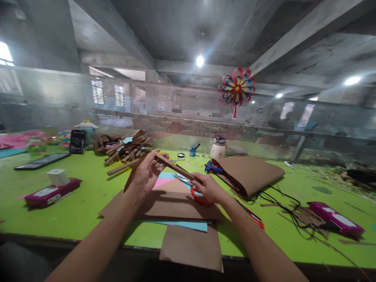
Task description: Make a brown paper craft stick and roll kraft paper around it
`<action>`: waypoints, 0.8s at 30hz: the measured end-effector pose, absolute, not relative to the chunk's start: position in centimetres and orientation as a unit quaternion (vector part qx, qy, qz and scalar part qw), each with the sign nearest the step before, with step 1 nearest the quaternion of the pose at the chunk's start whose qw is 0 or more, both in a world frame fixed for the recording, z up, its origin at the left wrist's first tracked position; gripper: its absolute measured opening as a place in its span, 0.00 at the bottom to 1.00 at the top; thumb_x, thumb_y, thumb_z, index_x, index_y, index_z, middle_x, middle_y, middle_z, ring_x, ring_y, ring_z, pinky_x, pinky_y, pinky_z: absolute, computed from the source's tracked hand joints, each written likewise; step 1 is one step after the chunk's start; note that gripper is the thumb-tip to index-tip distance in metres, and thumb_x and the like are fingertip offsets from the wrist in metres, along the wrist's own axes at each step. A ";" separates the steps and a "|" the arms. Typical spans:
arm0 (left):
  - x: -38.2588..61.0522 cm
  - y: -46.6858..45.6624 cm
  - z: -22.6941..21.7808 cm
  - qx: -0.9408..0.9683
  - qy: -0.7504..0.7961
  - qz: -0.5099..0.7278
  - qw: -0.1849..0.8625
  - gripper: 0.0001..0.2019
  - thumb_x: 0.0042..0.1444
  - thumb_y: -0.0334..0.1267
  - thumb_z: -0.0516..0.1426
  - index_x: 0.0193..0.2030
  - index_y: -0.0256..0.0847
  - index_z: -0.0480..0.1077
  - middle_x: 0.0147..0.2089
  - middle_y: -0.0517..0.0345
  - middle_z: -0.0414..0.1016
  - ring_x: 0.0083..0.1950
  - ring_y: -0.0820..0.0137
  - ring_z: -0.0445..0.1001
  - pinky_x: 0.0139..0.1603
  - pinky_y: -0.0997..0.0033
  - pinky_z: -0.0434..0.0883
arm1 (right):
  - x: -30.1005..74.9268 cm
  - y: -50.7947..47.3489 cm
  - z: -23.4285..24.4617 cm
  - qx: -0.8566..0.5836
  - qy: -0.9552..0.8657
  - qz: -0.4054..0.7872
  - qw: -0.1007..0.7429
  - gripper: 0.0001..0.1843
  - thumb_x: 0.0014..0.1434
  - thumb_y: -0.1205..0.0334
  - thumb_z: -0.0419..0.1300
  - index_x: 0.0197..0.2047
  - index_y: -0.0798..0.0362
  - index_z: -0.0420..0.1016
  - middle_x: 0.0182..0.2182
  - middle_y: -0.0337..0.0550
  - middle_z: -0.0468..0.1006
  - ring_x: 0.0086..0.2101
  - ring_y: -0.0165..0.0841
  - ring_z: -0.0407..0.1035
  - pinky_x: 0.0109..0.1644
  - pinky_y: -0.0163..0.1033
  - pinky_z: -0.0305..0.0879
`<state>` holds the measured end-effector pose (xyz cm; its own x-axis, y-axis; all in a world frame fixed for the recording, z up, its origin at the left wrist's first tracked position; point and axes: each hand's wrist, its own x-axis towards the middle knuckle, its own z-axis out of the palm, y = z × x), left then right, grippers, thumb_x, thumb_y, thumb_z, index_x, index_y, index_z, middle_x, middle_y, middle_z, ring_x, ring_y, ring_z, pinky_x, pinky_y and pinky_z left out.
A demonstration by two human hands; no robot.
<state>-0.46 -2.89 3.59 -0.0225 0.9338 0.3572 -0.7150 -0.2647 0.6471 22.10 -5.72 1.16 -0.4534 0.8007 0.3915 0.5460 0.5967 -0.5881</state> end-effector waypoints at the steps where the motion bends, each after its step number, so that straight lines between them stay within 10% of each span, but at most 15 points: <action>1: -0.8 -2.7 3.7 0.355 0.148 0.704 0.597 0.10 0.55 0.40 0.56 0.41 0.37 0.69 0.38 0.50 0.75 0.46 0.64 0.74 0.50 0.61 0.68 | 22.2 -5.7 1.3 -0.409 -0.832 0.178 0.329 0.14 0.60 0.58 0.51 0.44 0.55 0.72 0.27 0.40 0.71 0.27 0.31 0.62 0.30 0.34 0.56; 9: -3.4 -1.5 4.3 0.227 0.192 0.716 0.631 0.16 0.61 0.46 0.46 0.39 0.37 0.67 0.40 0.45 0.73 0.44 0.63 0.74 0.45 0.60 0.71 | 24.3 -4.2 1.0 -0.431 -0.838 0.071 0.328 0.15 0.62 0.58 0.51 0.47 0.52 0.74 0.37 0.45 0.77 0.35 0.35 0.69 0.38 0.36 0.61; 17: -6.3 -4.0 4.1 0.223 0.340 0.664 0.627 0.08 0.53 0.36 0.57 0.39 0.38 0.67 0.39 0.48 0.72 0.40 0.64 0.73 0.46 0.53 0.70 | 25.8 -3.0 0.4 -0.439 -0.836 0.071 0.322 0.16 0.60 0.57 0.53 0.48 0.51 0.75 0.42 0.48 0.78 0.40 0.38 0.70 0.45 0.41 0.63; 24: -9.0 -9.5 1.3 0.351 0.484 0.628 0.499 0.11 0.39 0.29 0.65 0.33 0.39 0.73 0.31 0.53 0.74 0.30 0.69 0.72 0.30 0.73 0.69 | 25.4 -3.2 0.6 -0.414 -0.831 0.075 0.363 0.17 0.60 0.58 0.52 0.48 0.52 0.74 0.40 0.46 0.78 0.38 0.37 0.70 0.43 0.40 0.64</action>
